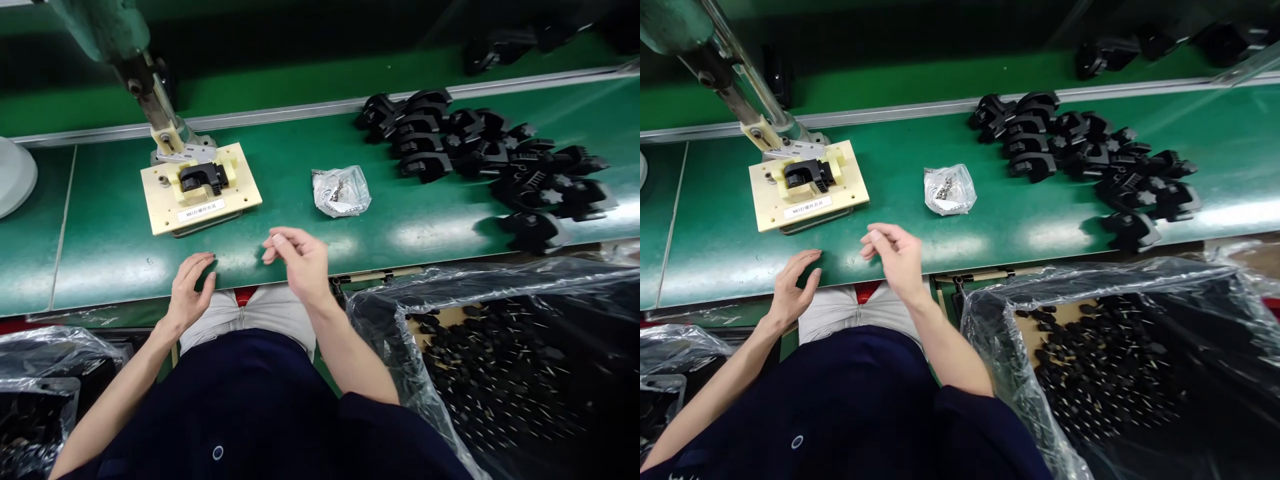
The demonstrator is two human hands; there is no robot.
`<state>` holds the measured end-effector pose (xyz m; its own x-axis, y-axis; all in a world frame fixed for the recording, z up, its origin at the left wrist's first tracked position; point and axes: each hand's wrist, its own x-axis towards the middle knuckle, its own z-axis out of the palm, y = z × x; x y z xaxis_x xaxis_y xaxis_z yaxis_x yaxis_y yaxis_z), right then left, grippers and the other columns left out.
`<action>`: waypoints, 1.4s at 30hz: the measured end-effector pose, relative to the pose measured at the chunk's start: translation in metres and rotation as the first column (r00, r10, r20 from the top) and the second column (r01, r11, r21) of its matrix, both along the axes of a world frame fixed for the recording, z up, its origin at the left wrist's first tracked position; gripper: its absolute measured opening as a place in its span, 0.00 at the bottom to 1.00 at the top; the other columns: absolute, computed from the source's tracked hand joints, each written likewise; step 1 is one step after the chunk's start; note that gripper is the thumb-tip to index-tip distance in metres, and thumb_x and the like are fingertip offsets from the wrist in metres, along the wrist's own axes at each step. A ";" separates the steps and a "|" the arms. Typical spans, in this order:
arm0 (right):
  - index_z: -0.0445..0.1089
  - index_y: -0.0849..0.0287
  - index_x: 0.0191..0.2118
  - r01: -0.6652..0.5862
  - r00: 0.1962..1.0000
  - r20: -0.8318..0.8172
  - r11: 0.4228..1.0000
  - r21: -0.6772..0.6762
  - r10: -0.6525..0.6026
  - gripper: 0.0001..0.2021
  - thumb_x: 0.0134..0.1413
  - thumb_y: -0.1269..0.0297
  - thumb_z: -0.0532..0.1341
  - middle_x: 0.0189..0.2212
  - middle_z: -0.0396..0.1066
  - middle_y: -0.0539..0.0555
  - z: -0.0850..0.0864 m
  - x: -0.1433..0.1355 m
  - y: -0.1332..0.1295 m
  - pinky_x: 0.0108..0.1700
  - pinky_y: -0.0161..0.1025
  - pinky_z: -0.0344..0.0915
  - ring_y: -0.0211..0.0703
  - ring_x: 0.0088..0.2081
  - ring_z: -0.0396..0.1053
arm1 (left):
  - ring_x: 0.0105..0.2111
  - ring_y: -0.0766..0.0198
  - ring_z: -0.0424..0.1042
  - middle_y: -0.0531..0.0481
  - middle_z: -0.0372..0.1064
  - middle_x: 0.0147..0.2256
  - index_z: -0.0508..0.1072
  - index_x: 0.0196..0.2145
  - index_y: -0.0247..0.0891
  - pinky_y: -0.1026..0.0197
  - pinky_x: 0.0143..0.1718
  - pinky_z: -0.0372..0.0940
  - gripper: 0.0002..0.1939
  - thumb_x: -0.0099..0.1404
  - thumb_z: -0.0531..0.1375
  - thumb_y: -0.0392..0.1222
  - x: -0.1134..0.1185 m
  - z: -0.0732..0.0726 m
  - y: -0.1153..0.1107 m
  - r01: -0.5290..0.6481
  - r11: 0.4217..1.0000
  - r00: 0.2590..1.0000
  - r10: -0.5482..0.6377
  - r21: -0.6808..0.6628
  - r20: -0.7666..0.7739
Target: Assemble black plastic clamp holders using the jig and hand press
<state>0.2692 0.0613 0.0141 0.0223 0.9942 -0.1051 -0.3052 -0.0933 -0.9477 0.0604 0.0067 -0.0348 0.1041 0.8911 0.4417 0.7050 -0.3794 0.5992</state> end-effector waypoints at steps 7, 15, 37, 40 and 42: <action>0.72 0.59 0.28 -0.242 0.918 -0.364 0.949 -0.200 0.157 0.08 0.44 0.62 0.70 0.24 0.72 0.47 0.009 -0.039 -0.038 0.25 0.30 0.66 0.32 0.24 0.68 | 0.37 0.62 0.74 0.48 0.74 0.34 0.72 0.44 0.40 0.57 0.39 0.71 0.11 0.66 0.57 0.33 0.030 0.049 -0.004 0.061 0.997 0.915 -0.071 0.037 0.396; 0.72 0.56 0.29 -0.188 0.921 -0.380 0.953 -0.239 0.086 0.07 0.41 0.67 0.69 0.23 0.70 0.45 0.012 -0.049 -0.043 0.24 0.30 0.62 0.29 0.21 0.63 | 0.37 0.64 0.72 0.49 0.71 0.36 0.70 0.46 0.39 0.58 0.37 0.71 0.17 0.61 0.59 0.26 0.035 0.070 0.000 0.169 0.965 0.947 -0.215 0.199 0.239; 0.76 0.56 0.44 -0.087 0.931 0.360 0.917 0.390 -0.065 0.14 0.60 0.77 0.56 0.39 0.74 0.53 0.021 -0.047 -0.066 0.34 0.33 0.74 0.33 0.33 0.73 | 0.35 0.63 0.75 0.48 0.75 0.34 0.68 0.54 0.38 0.59 0.36 0.73 0.26 0.59 0.60 0.23 0.030 0.065 0.000 0.131 0.938 0.954 -0.207 0.320 0.215; 0.74 0.58 0.46 -0.088 0.881 0.446 0.875 0.475 -0.154 0.15 0.59 0.78 0.55 0.40 0.74 0.54 0.020 -0.047 -0.068 0.37 0.33 0.74 0.35 0.38 0.73 | 0.34 0.63 0.75 0.48 0.75 0.34 0.69 0.53 0.38 0.59 0.36 0.73 0.26 0.57 0.61 0.22 0.033 0.061 0.001 0.107 0.914 0.960 -0.198 0.390 0.199; 0.73 0.60 0.46 -0.089 0.868 0.458 0.846 0.525 -0.193 0.15 0.59 0.79 0.55 0.41 0.73 0.55 0.017 -0.048 -0.067 0.39 0.33 0.74 0.35 0.39 0.73 | 0.34 0.63 0.75 0.49 0.75 0.34 0.70 0.51 0.39 0.59 0.36 0.73 0.25 0.57 0.62 0.22 0.034 0.059 -0.001 0.087 0.920 0.946 -0.196 0.382 0.257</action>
